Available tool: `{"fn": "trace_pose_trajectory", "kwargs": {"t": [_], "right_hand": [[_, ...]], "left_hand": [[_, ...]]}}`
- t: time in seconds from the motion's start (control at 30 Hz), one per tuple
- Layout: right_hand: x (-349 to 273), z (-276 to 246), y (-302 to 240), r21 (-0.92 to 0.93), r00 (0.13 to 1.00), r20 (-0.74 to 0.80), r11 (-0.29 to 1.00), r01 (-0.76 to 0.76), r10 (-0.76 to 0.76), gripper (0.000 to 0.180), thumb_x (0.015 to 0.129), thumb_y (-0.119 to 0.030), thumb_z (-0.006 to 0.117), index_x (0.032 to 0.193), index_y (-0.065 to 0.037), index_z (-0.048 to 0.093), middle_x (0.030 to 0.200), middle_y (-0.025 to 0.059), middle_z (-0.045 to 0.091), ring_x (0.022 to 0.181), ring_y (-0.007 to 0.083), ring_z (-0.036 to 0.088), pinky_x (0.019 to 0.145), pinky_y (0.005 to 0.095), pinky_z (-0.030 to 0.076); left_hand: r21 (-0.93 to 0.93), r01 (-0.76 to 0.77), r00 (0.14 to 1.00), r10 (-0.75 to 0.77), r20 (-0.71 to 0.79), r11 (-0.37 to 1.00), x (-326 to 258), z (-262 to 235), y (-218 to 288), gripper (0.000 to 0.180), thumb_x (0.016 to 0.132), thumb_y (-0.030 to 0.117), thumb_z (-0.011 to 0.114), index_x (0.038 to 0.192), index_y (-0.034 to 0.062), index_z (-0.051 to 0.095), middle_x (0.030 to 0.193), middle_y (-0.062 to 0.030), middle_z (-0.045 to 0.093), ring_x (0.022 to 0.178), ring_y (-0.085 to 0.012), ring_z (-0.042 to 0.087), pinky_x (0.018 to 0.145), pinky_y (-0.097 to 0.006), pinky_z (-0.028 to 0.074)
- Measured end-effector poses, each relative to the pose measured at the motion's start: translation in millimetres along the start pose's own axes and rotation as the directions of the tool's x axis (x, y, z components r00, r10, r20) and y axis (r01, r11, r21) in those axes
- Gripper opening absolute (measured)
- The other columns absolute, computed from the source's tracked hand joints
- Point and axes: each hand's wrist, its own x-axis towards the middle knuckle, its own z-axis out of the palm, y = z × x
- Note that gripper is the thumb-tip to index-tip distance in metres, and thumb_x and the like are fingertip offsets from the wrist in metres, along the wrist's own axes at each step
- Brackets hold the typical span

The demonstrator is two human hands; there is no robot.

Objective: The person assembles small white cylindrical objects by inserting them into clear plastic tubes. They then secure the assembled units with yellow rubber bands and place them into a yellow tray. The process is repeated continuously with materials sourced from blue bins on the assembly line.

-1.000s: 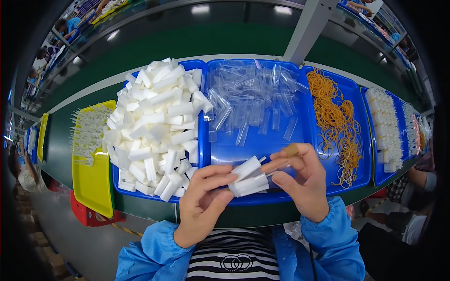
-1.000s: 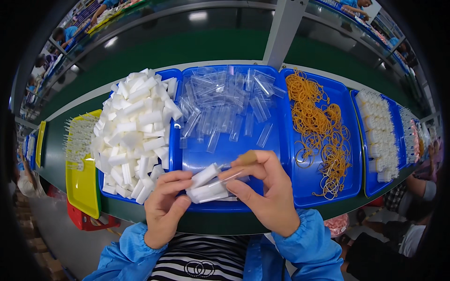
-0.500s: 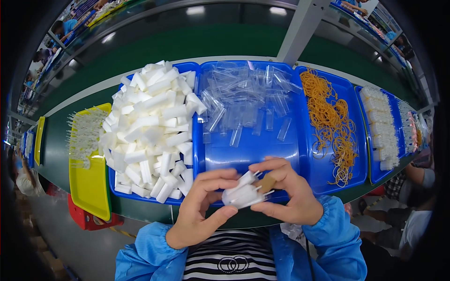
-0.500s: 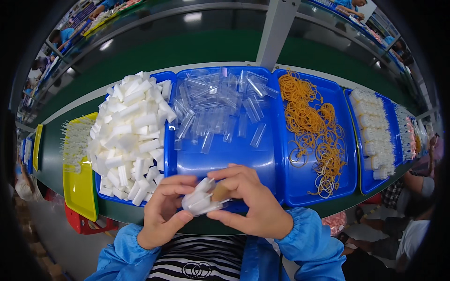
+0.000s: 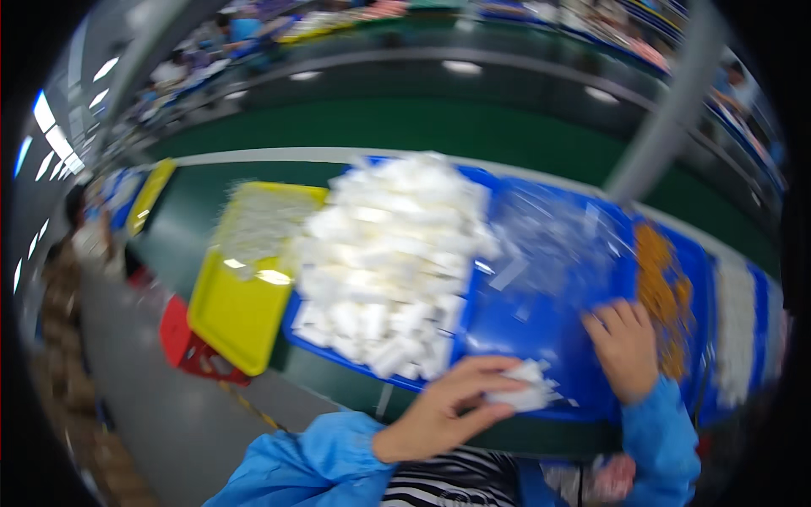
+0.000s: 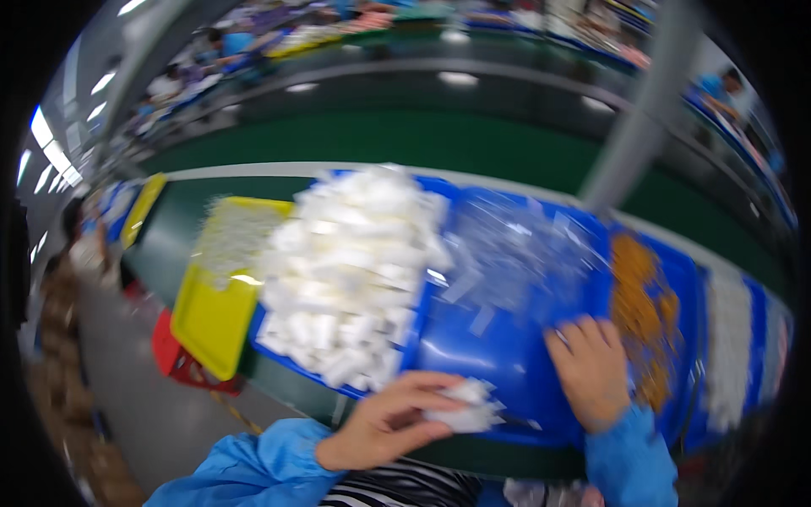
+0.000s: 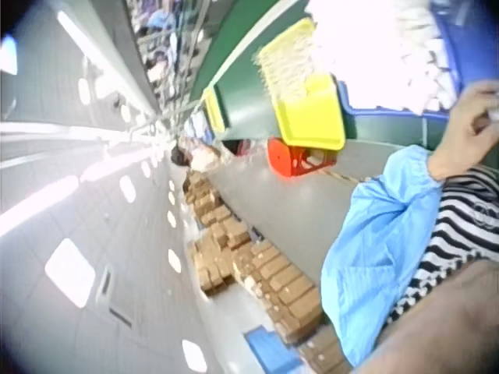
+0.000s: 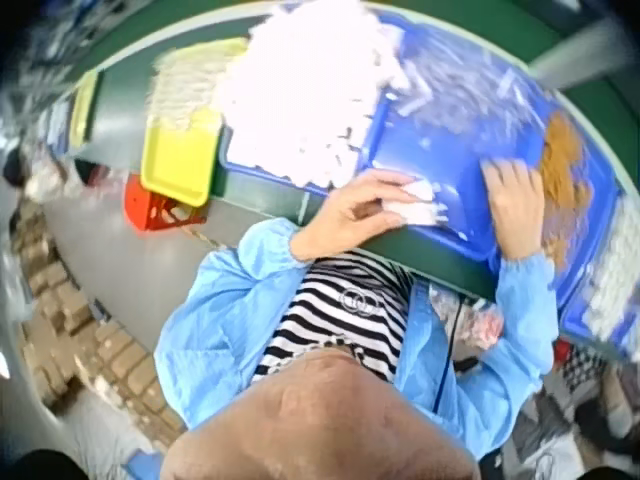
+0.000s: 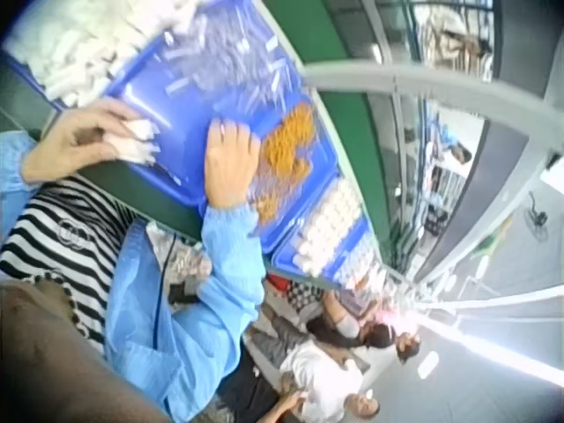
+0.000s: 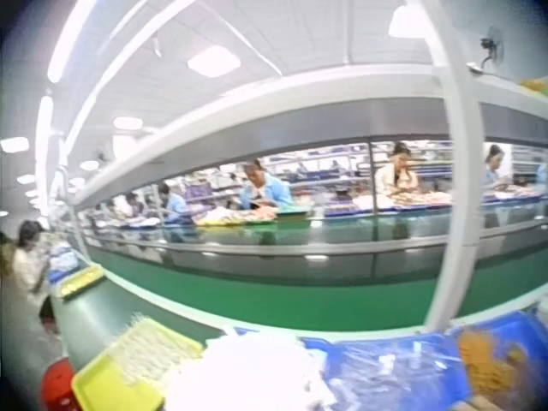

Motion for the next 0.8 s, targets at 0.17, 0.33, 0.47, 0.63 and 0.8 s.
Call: {"fn": "trace_pose_trajectory", "kwargs": {"t": [0.17, 0.33, 0.47, 0.63, 0.8], "right_hand": [[-6, -21, -35, 0.837, 0.834, 0.207, 0.349, -0.422, 0.511, 0.036, 0.08, 0.002, 0.065, 0.114, -0.002, 0.053, 0.1, 0.0102, 0.061, 0.092, 0.0161, 0.059, 0.08, 0.0303, 0.048], [2, -46, -76, 0.928, 0.768, 0.187, 0.147, -0.343, 0.613, 0.013, 0.093, -0.002, 0.062, 0.105, 0.0, 0.058, 0.104, 0.0121, 0.065, 0.089, 0.0165, 0.063, 0.083, 0.0275, 0.05], [-2, -33, -75, 0.939, 0.815, 0.144, 0.182, -0.291, 0.561, 0.013, 0.092, -0.002, 0.063, 0.102, 0.0, 0.057, 0.1, 0.0115, 0.064, 0.088, 0.0169, 0.062, 0.082, 0.0288, 0.05], [9, -27, -81, 0.968, 0.698, 0.145, 0.046, -0.247, 0.701, 0.008, 0.093, -0.001, 0.061, 0.1, 0.001, 0.057, 0.096, 0.0115, 0.065, 0.087, 0.0163, 0.062, 0.079, 0.0279, 0.051], [11, -30, -70, 0.942, 0.68, 0.084, 0.164, -0.292, 0.728, 0.015, 0.095, -0.004, 0.06, 0.108, 0.004, 0.062, 0.098, 0.0122, 0.067, 0.087, 0.0165, 0.063, 0.08, 0.0281, 0.052]], "left_hand": [[-0.145, 0.011, 0.997, -0.022, -0.072, 0.989, -3, 5, 4, 0.027, 0.097, 0.008, 0.061, 0.124, 0.0059, 0.063, 0.14, -0.0126, 0.047, 0.119, -0.0195, 0.055, 0.089, -0.028, 0.052], [-0.143, -0.011, 0.995, -0.003, -0.097, 0.99, 9, 9, -15, 0.031, 0.098, 0.014, 0.06, 0.127, 0.0053, 0.062, 0.142, -0.0168, 0.05, 0.113, -0.022, 0.059, 0.09, -0.031, 0.051], [-0.146, 0.042, 0.995, -0.056, -0.088, 0.988, 7, 10, -6, 0.03, 0.098, 0.016, 0.059, 0.125, 0.0058, 0.063, 0.144, -0.0175, 0.049, 0.111, -0.0232, 0.061, 0.089, -0.032, 0.051], [-0.141, 0.017, 0.993, -0.034, -0.115, 0.99, 5, 7, -7, 0.028, 0.098, 0.016, 0.059, 0.125, 0.0071, 0.064, 0.144, -0.0169, 0.05, 0.114, -0.025, 0.06, 0.094, -0.033, 0.049], [-0.108, -0.165, 0.955, 0.131, -0.266, 0.98, 7, 11, 5, 0.025, 0.091, 0.01, 0.068, 0.114, -0.0001, 0.066, 0.119, -0.0163, 0.065, 0.108, -0.0272, 0.063, 0.09, -0.035, 0.052]]}}
